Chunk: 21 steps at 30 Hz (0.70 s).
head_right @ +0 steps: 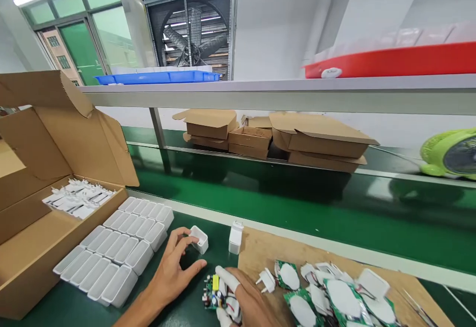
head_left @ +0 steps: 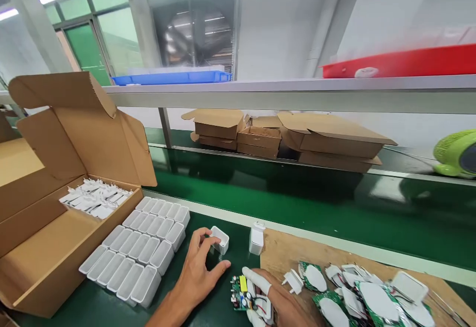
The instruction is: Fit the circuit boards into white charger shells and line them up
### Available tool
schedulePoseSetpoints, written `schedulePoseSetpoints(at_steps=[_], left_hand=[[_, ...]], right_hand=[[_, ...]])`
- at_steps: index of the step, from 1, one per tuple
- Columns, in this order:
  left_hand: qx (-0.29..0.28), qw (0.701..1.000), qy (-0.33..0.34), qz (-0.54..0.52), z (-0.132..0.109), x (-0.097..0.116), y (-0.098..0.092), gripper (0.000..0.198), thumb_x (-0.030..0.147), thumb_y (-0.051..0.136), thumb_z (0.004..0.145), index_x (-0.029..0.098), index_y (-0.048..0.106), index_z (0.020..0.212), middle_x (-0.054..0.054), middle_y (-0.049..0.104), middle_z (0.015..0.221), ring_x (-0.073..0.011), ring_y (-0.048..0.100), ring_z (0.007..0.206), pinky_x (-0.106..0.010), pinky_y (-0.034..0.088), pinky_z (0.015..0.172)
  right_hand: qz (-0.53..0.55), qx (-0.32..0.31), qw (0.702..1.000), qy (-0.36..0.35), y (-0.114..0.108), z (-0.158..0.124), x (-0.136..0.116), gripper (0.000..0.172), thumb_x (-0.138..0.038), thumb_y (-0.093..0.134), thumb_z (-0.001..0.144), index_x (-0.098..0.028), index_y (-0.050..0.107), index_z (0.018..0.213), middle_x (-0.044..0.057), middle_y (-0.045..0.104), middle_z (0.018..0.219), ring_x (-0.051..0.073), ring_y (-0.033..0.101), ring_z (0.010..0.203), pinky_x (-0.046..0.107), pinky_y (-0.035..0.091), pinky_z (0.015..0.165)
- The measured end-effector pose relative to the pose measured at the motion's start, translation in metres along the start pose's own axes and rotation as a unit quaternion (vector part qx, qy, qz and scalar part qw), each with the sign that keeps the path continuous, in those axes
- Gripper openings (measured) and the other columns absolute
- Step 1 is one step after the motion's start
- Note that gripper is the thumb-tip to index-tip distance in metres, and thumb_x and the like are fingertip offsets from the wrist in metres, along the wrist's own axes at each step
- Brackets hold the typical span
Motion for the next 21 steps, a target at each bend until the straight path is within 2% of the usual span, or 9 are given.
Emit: schedulePoseSetpoints(at_steps=[2,4,6,7,9,12,15,18,21], left_hand=[[0.023,1.000,0.019,0.008,0.001,-0.003,0.001,0.020,0.026,0.077,0.088,0.025,0.069,0.107,-0.011,0.053,0.134,-0.0336,0.060,0.126,-0.054,0.053,0.108],[0.024,0.999,0.025,0.001,0.002,-0.004,0.003,0.010,0.025,0.073,0.090,0.024,0.065,0.096,-0.012,0.054,0.132,-0.0330,0.062,0.125,-0.055,0.053,0.108],[0.006,0.999,0.033,-0.011,0.001,-0.005,0.003,0.011,0.023,0.069,0.091,0.024,0.063,0.100,-0.013,0.056,0.132,-0.0308,0.064,0.122,-0.052,0.056,0.106],[-0.006,0.999,0.039,-0.016,0.000,-0.005,0.002,0.020,0.021,0.068,0.091,0.024,0.063,0.110,-0.013,0.057,0.132,-0.0300,0.065,0.122,-0.050,0.057,0.105],[-0.035,0.998,0.048,-0.025,-0.005,-0.005,0.001,0.051,0.019,0.069,0.088,0.025,0.056,0.138,-0.014,0.057,0.140,-0.0306,0.064,0.128,-0.052,0.056,0.110],[-0.091,0.994,0.043,-0.040,-0.011,-0.007,0.000,0.086,0.017,0.070,0.085,0.026,0.034,0.162,-0.018,0.047,0.160,-0.0357,0.052,0.148,-0.062,0.043,0.124],[-0.136,0.988,0.007,-0.068,-0.015,-0.010,0.000,0.092,0.014,0.066,0.084,0.025,0.026,0.166,-0.018,0.044,0.166,-0.0363,0.044,0.155,-0.066,0.031,0.130],[-0.139,0.987,-0.034,-0.078,-0.015,-0.011,0.001,0.088,0.014,0.062,0.086,0.025,0.027,0.166,-0.017,0.051,0.161,-0.0337,0.051,0.150,-0.063,0.033,0.130],[-0.145,0.986,-0.039,-0.065,-0.016,-0.008,0.002,0.088,0.020,0.066,0.087,0.025,0.027,0.166,-0.015,0.055,0.157,-0.0338,0.055,0.146,-0.062,0.036,0.128]], right_hand=[[0.006,0.023,1.000,0.001,-0.004,0.006,-0.013,0.065,-0.016,0.066,0.087,-0.025,0.063,0.151,0.012,0.064,0.155,0.032,0.068,0.135,0.041,0.057,0.115],[0.012,0.066,0.998,-0.011,-0.005,0.009,-0.021,0.060,-0.018,0.062,0.092,-0.023,0.061,0.152,0.014,0.065,0.153,0.030,0.069,0.134,0.038,0.059,0.112],[0.014,0.112,0.993,-0.022,-0.003,0.010,-0.024,0.057,-0.019,0.058,0.096,-0.024,0.059,0.152,0.013,0.066,0.151,0.027,0.070,0.133,0.035,0.060,0.110],[0.011,0.133,0.991,-0.027,-0.001,0.010,-0.024,0.056,-0.018,0.057,0.096,-0.025,0.058,0.152,0.012,0.067,0.150,0.026,0.070,0.133,0.033,0.060,0.109],[0.002,0.166,0.986,-0.032,0.003,0.009,-0.023,0.056,-0.018,0.058,0.097,-0.026,0.057,0.151,0.011,0.068,0.148,0.025,0.071,0.131,0.032,0.061,0.107],[-0.027,0.195,0.980,-0.029,0.006,0.007,-0.020,0.057,-0.019,0.058,0.098,-0.028,0.053,0.154,0.010,0.067,0.149,0.025,0.070,0.130,0.036,0.062,0.107],[-0.046,0.191,0.980,-0.024,0.007,0.005,-0.020,0.057,-0.021,0.056,0.101,-0.030,0.047,0.158,0.011,0.063,0.153,0.026,0.070,0.131,0.039,0.062,0.107],[-0.032,0.188,0.982,-0.019,0.008,0.005,-0.023,0.058,-0.020,0.055,0.102,-0.029,0.045,0.158,0.011,0.064,0.152,0.024,0.072,0.127,0.036,0.063,0.105],[-0.016,0.198,0.980,-0.026,0.010,0.006,-0.028,0.056,-0.017,0.052,0.101,-0.029,0.046,0.156,0.010,0.061,0.154,0.022,0.068,0.133,0.034,0.061,0.108]])
Point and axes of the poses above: each hand's wrist, its own z-axis towards the middle knuckle, its own y-axis out of the palm, x = y × z, the point moved 1 cm from there along z, towards the middle knuckle
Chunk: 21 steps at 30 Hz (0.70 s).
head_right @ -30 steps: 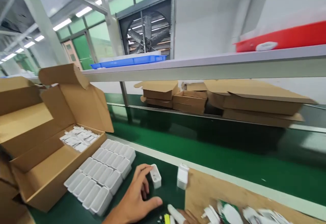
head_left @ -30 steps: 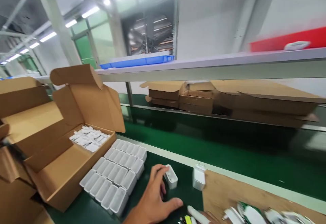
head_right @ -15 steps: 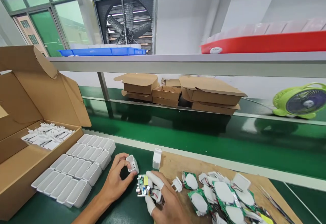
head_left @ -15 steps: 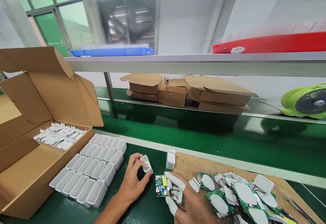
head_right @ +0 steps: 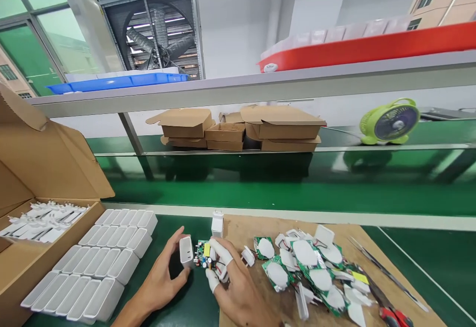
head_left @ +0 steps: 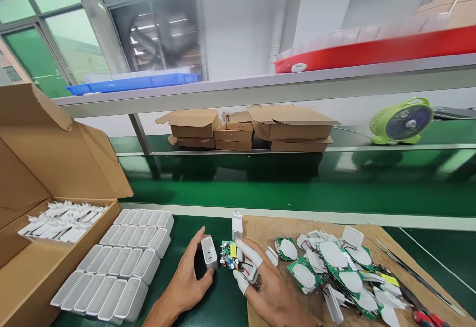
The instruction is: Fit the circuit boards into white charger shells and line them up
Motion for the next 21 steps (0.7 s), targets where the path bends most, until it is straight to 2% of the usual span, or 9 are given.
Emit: schedulePoseSetpoints(at_steps=[3,5,7,10,15,18,21], left_hand=[[-0.006,1.000,-0.017,0.021,-0.002,0.001,0.002,0.090,0.025,0.073,0.086,0.025,0.029,0.165,-0.014,0.059,0.149,-0.0346,0.060,0.140,-0.061,0.043,0.123],[-0.009,0.999,-0.003,0.030,-0.003,0.002,0.004,0.086,0.024,0.072,0.089,0.027,0.031,0.164,-0.014,0.060,0.149,-0.0344,0.060,0.140,-0.061,0.044,0.123],[-0.015,0.999,0.040,0.030,-0.005,0.003,0.005,0.080,0.021,0.066,0.094,0.031,0.030,0.165,-0.013,0.059,0.152,-0.0327,0.059,0.142,-0.060,0.044,0.123],[-0.015,0.993,0.112,0.027,-0.007,0.010,0.005,0.079,0.013,0.057,0.097,0.036,0.027,0.167,-0.012,0.058,0.154,-0.0303,0.058,0.143,-0.057,0.048,0.122],[-0.019,0.983,0.177,0.041,-0.008,0.022,0.005,0.079,0.008,0.054,0.096,0.037,0.031,0.166,-0.013,0.056,0.154,-0.0335,0.054,0.143,-0.060,0.048,0.120],[-0.021,0.983,0.177,0.043,-0.008,0.023,0.008,0.080,0.011,0.062,0.097,0.037,0.032,0.166,-0.014,0.058,0.151,-0.0350,0.055,0.141,-0.060,0.049,0.119],[-0.012,0.987,0.157,0.034,-0.007,0.020,0.010,0.081,0.013,0.066,0.098,0.038,0.031,0.166,-0.013,0.061,0.146,-0.0333,0.060,0.136,-0.056,0.053,0.116]], right_hand=[[0.002,0.008,1.000,0.004,0.002,-0.002,-0.003,0.056,-0.017,0.051,0.101,-0.028,0.046,0.156,0.010,0.060,0.155,0.024,0.065,0.137,0.035,0.059,0.112],[-0.011,0.015,1.000,0.010,0.001,-0.003,-0.004,0.058,-0.017,0.051,0.100,-0.028,0.043,0.157,0.011,0.060,0.153,0.024,0.067,0.134,0.036,0.060,0.110],[-0.044,0.011,0.999,0.001,-0.002,-0.004,-0.006,0.064,-0.013,0.050,0.098,-0.027,0.040,0.159,0.012,0.060,0.154,0.025,0.066,0.134,0.038,0.060,0.110],[-0.104,-0.021,0.993,-0.054,-0.010,-0.002,-0.011,0.079,-0.004,0.048,0.089,-0.024,0.034,0.164,0.013,0.059,0.155,0.028,0.064,0.136,0.043,0.058,0.112],[-0.136,-0.050,0.981,-0.130,-0.014,-0.001,-0.016,0.088,-0.002,0.048,0.085,-0.017,0.025,0.169,0.016,0.062,0.152,0.033,0.062,0.133,0.048,0.057,0.111],[-0.126,-0.070,0.980,-0.138,-0.011,-0.004,-0.014,0.092,0.000,0.048,0.082,-0.016,0.022,0.169,0.016,0.057,0.157,0.034,0.058,0.139,0.048,0.054,0.116],[-0.093,-0.086,0.986,-0.104,-0.009,-0.006,-0.013,0.091,-0.002,0.049,0.082,-0.019,0.024,0.168,0.015,0.057,0.156,0.030,0.059,0.139,0.041,0.055,0.115]])
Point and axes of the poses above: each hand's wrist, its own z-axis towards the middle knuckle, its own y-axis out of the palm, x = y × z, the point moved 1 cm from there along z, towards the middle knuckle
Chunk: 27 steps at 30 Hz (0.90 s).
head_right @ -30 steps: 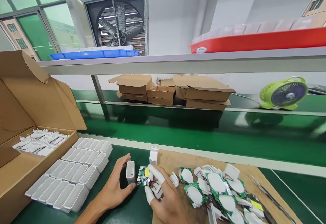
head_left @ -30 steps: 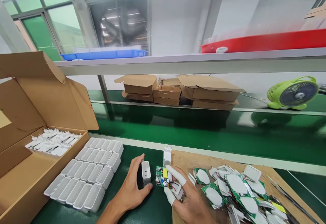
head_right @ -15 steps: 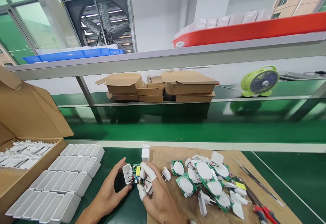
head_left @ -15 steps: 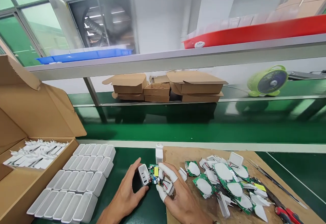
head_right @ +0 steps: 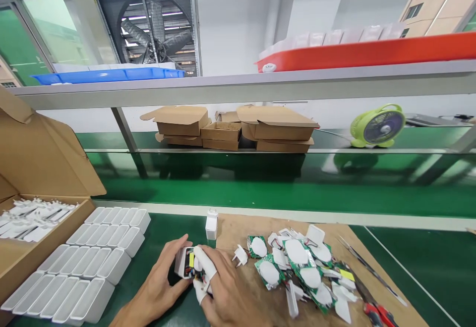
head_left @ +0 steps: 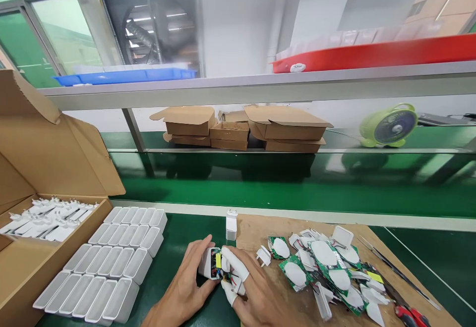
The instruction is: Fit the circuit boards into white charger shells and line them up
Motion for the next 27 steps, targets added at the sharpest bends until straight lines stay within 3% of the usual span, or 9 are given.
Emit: schedulePoseSetpoints(at_steps=[3,7,13,19,27], left_hand=[[0.004,1.000,-0.010,-0.006,-0.0003,-0.0027,0.0001,0.081,0.013,0.064,0.099,0.040,0.028,0.166,-0.012,0.060,0.146,-0.0317,0.060,0.136,-0.055,0.053,0.115],[0.001,1.000,-0.010,-0.002,-0.0013,-0.0051,-0.0011,0.082,0.014,0.064,0.100,0.042,0.025,0.166,-0.012,0.059,0.149,-0.0316,0.058,0.139,-0.057,0.051,0.118],[-0.004,1.000,-0.016,-0.010,-0.0022,-0.0049,-0.0004,0.081,0.012,0.062,0.099,0.036,0.027,0.167,-0.014,0.059,0.151,-0.0325,0.057,0.143,-0.056,0.053,0.119],[-0.011,1.000,-0.019,-0.011,-0.0042,-0.0062,0.0012,0.081,0.013,0.063,0.098,0.039,0.028,0.167,-0.011,0.061,0.151,-0.0306,0.057,0.143,-0.052,0.053,0.120],[-0.020,0.999,-0.034,-0.012,-0.0064,-0.0089,0.0027,0.083,0.011,0.062,0.098,0.040,0.027,0.167,-0.009,0.058,0.153,-0.0289,0.056,0.145,-0.052,0.050,0.123]], right_hand=[[0.010,0.025,0.999,0.032,0.0009,0.0003,0.0007,0.088,-0.004,0.048,0.083,-0.021,0.027,0.166,0.015,0.060,0.152,0.028,0.062,0.136,0.039,0.059,0.110],[-0.010,0.037,0.999,0.017,0.0018,0.0017,0.0023,0.089,-0.004,0.049,0.081,-0.021,0.029,0.165,0.015,0.063,0.147,0.030,0.064,0.130,0.043,0.059,0.108],[-0.034,-0.016,0.999,0.022,-0.0050,0.0027,0.0015,0.086,-0.007,0.055,0.080,-0.020,0.035,0.162,0.015,0.064,0.145,0.033,0.064,0.128,0.047,0.057,0.108],[-0.027,-0.044,0.999,0.006,-0.0026,-0.0003,0.0022,0.091,-0.005,0.054,0.079,-0.016,0.026,0.166,0.017,0.058,0.153,0.034,0.055,0.139,0.048,0.049,0.118],[0.002,-0.047,0.999,0.009,0.0008,0.0004,-0.0001,0.096,-0.004,0.051,0.080,-0.017,0.019,0.169,0.017,0.055,0.152,0.034,0.054,0.134,0.050,0.050,0.116]])
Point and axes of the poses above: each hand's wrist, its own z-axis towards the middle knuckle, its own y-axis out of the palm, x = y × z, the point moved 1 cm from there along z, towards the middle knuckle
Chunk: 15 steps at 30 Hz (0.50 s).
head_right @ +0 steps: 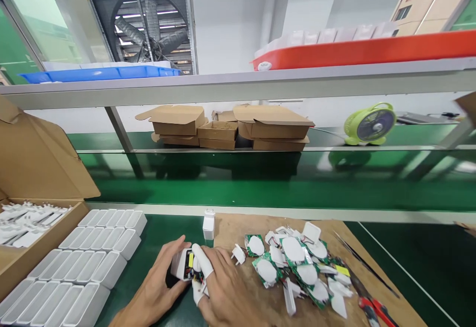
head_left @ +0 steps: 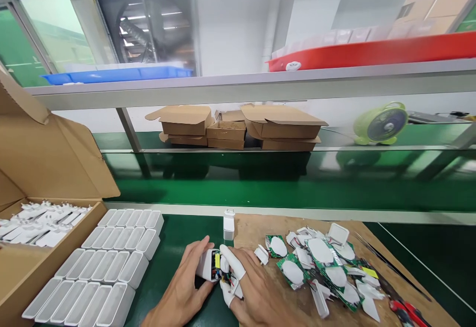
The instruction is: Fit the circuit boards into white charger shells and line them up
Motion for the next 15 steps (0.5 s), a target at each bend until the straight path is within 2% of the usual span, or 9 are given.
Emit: schedulePoseSetpoints(at_steps=[3,8,10,15], left_hand=[[-0.001,1.000,-0.002,0.001,0.0001,0.0007,0.0001,0.083,0.011,0.062,0.098,0.040,0.027,0.167,-0.009,0.058,0.153,-0.0286,0.056,0.145,-0.051,0.049,0.123],[-0.002,1.000,-0.005,0.005,0.0010,0.0011,0.0002,0.085,0.008,0.060,0.097,0.041,0.024,0.167,-0.009,0.057,0.152,-0.0277,0.056,0.144,-0.050,0.049,0.123],[-0.002,1.000,-0.005,0.003,0.0012,0.0017,0.0002,0.086,0.007,0.060,0.097,0.042,0.024,0.166,-0.008,0.057,0.152,-0.0273,0.057,0.144,-0.050,0.049,0.122],[-0.001,1.000,-0.009,0.003,0.0011,0.0028,-0.0002,0.087,0.007,0.062,0.096,0.043,0.024,0.166,-0.008,0.057,0.151,-0.0277,0.057,0.144,-0.049,0.052,0.120]], right_hand=[[-0.003,0.009,1.000,0.004,0.0025,-0.0006,-0.0003,0.097,-0.002,0.050,0.080,-0.018,0.016,0.170,0.017,0.054,0.152,0.035,0.053,0.134,0.051,0.050,0.115],[-0.030,0.025,0.999,0.006,0.0033,0.0003,-0.0025,0.093,-0.002,0.048,0.078,-0.015,0.021,0.166,0.017,0.056,0.149,0.035,0.054,0.132,0.050,0.052,0.113],[-0.036,0.026,0.999,0.004,0.0009,0.0014,-0.0047,0.088,-0.002,0.048,0.078,-0.014,0.028,0.163,0.017,0.057,0.148,0.035,0.055,0.131,0.049,0.052,0.112],[-0.034,0.017,0.999,0.001,-0.0027,0.0028,-0.0079,0.063,-0.001,0.048,0.081,-0.012,0.050,0.143,0.018,0.058,0.147,0.034,0.055,0.128,0.049,0.052,0.111]])
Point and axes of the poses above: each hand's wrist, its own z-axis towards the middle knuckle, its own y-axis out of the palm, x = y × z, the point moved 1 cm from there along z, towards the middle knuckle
